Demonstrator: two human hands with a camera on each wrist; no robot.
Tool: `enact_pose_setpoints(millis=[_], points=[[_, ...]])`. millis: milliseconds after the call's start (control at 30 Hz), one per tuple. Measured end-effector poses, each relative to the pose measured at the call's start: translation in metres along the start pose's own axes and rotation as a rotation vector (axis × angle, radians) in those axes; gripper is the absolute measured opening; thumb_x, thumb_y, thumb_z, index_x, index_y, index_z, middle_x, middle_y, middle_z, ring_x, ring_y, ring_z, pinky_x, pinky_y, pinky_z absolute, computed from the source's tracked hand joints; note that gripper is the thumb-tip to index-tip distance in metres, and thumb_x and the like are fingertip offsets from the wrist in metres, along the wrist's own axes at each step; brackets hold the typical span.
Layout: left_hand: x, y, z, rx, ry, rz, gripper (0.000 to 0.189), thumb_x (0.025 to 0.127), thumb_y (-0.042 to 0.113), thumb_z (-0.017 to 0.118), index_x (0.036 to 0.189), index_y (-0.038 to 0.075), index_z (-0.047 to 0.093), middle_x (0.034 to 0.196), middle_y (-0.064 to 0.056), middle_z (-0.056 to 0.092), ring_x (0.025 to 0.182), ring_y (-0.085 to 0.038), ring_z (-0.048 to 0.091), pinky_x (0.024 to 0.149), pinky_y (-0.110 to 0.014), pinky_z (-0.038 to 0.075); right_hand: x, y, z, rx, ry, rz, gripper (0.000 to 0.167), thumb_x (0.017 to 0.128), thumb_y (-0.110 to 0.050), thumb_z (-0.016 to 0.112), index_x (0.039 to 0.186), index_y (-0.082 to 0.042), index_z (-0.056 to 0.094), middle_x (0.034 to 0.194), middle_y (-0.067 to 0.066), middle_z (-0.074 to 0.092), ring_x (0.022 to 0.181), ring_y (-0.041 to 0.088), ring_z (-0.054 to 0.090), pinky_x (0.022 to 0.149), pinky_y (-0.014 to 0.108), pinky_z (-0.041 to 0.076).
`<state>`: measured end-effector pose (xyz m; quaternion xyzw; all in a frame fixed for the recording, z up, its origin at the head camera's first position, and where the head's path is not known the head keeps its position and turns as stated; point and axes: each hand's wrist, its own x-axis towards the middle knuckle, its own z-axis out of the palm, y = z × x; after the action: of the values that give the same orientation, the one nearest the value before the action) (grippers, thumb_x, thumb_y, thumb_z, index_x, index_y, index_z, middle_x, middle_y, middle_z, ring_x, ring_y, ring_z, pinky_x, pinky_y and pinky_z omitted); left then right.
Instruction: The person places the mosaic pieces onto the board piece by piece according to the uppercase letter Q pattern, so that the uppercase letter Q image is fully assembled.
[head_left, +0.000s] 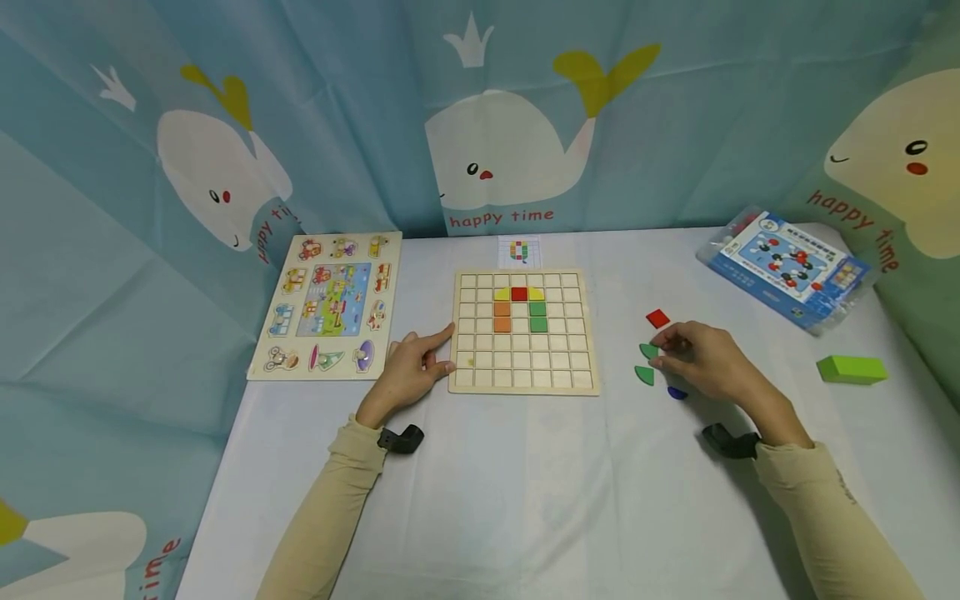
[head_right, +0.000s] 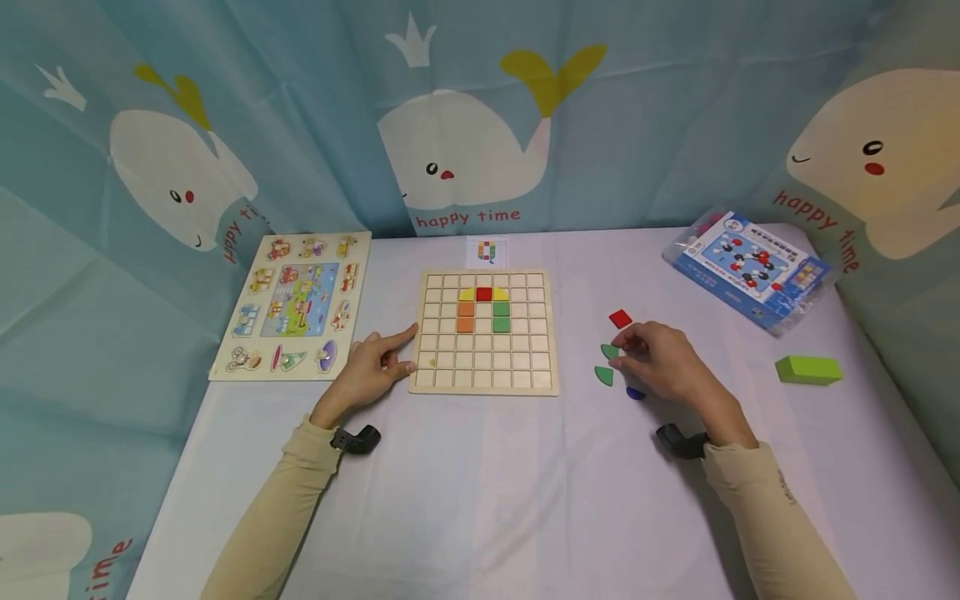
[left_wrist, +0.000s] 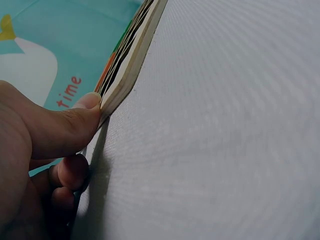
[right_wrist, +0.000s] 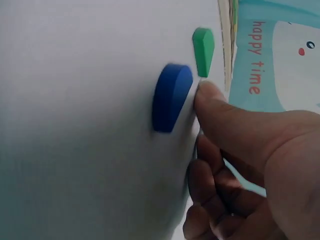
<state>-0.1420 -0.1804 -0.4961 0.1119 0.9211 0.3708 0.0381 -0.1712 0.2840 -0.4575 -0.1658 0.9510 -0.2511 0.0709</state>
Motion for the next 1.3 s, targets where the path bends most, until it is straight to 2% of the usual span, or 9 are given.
enact_pose_setpoints(millis=[133, 233, 367, 533, 767, 967, 1133, 1300], points=[[0.000, -0.001, 0.000, 0.003, 0.001, 0.002, 0.064, 0.096, 0.024, 0.080, 0.155, 0.016, 0.056, 0.072, 0.002, 0.056, 0.072, -0.015, 0.040, 0.078, -0.035, 0.026, 0.002, 0.000, 0.001, -0.019, -0.024, -0.018, 0.026, 0.092, -0.009, 0.083, 0.111, 0.004, 0.072, 0.101, 0.015, 0.072, 0.093, 0.029, 0.067, 0.083, 0.046, 0.059], [0.000, -0.001, 0.001, 0.000, -0.003, 0.000, 0.064, 0.096, 0.024, 0.080, 0.155, 0.016, 0.055, 0.073, 0.002, 0.056, 0.072, -0.016, 0.040, 0.078, -0.035, 0.026, 0.002, 0.000, 0.001, -0.029, -0.032, -0.026, 0.025, 0.093, -0.010, 0.081, 0.111, 0.003, 0.071, 0.102, 0.015, 0.072, 0.095, 0.029, 0.067, 0.086, 0.051, 0.058], [0.000, -0.001, 0.000, -0.008, -0.003, -0.002, 0.064, 0.096, 0.023, 0.080, 0.155, 0.016, 0.055, 0.073, 0.002, 0.056, 0.072, -0.016, 0.040, 0.078, -0.036, 0.026, 0.000, 0.001, -0.001, -0.024, -0.017, -0.048, 0.024, 0.094, -0.010, 0.081, 0.112, 0.003, 0.071, 0.100, 0.012, 0.073, 0.093, 0.027, 0.068, 0.082, 0.040, 0.059], [0.000, -0.001, 0.000, -0.012, -0.001, 0.000, 0.065, 0.096, 0.022, 0.080, 0.155, 0.016, 0.055, 0.073, 0.002, 0.056, 0.072, -0.016, 0.040, 0.079, -0.036, 0.025, -0.001, 0.001, -0.006, 0.004, 0.063, -0.092, 0.023, 0.092, -0.006, 0.082, 0.111, 0.003, 0.072, 0.095, 0.010, 0.076, 0.086, 0.022, 0.070, 0.072, 0.022, 0.053], [-0.001, 0.002, -0.001, 0.001, -0.009, -0.002, 0.065, 0.096, 0.023, 0.080, 0.156, 0.015, 0.054, 0.073, 0.001, 0.056, 0.072, -0.015, 0.039, 0.078, -0.035, 0.025, 0.000, 0.005, -0.004, 0.044, 0.135, -0.101, 0.023, 0.089, -0.006, 0.085, 0.110, 0.002, 0.076, 0.093, 0.010, 0.077, 0.076, 0.007, 0.061, 0.066, 0.016, 0.048], [0.000, 0.003, -0.001, 0.000, -0.014, -0.008, 0.066, 0.096, 0.022, 0.080, 0.156, 0.015, 0.054, 0.073, 0.000, 0.056, 0.072, -0.015, 0.039, 0.079, -0.036, 0.025, 0.001, 0.008, 0.002, 0.099, 0.201, -0.089, 0.023, 0.089, -0.005, 0.085, 0.110, -0.001, 0.077, 0.090, 0.010, 0.075, 0.074, 0.007, 0.058, 0.066, 0.012, 0.045], [-0.001, 0.003, -0.001, 0.002, -0.009, -0.003, 0.065, 0.096, 0.022, 0.080, 0.156, 0.014, 0.055, 0.072, 0.000, 0.056, 0.072, -0.014, 0.038, 0.078, -0.035, 0.025, 0.004, 0.007, 0.006, 0.166, 0.226, -0.065, 0.026, 0.089, -0.006, 0.086, 0.113, 0.000, 0.077, 0.093, 0.013, 0.075, 0.076, 0.004, 0.059, 0.070, 0.008, 0.046], [0.000, 0.003, -0.001, 0.004, -0.013, -0.006, 0.066, 0.096, 0.023, 0.080, 0.156, 0.015, 0.054, 0.072, 0.001, 0.056, 0.073, -0.015, 0.039, 0.078, -0.035, 0.025, 0.010, 0.001, 0.014, 0.246, 0.245, -0.104, 0.025, 0.090, -0.002, 0.084, 0.114, 0.001, 0.077, 0.096, 0.013, 0.075, 0.078, 0.002, 0.061, 0.073, 0.008, 0.047]])
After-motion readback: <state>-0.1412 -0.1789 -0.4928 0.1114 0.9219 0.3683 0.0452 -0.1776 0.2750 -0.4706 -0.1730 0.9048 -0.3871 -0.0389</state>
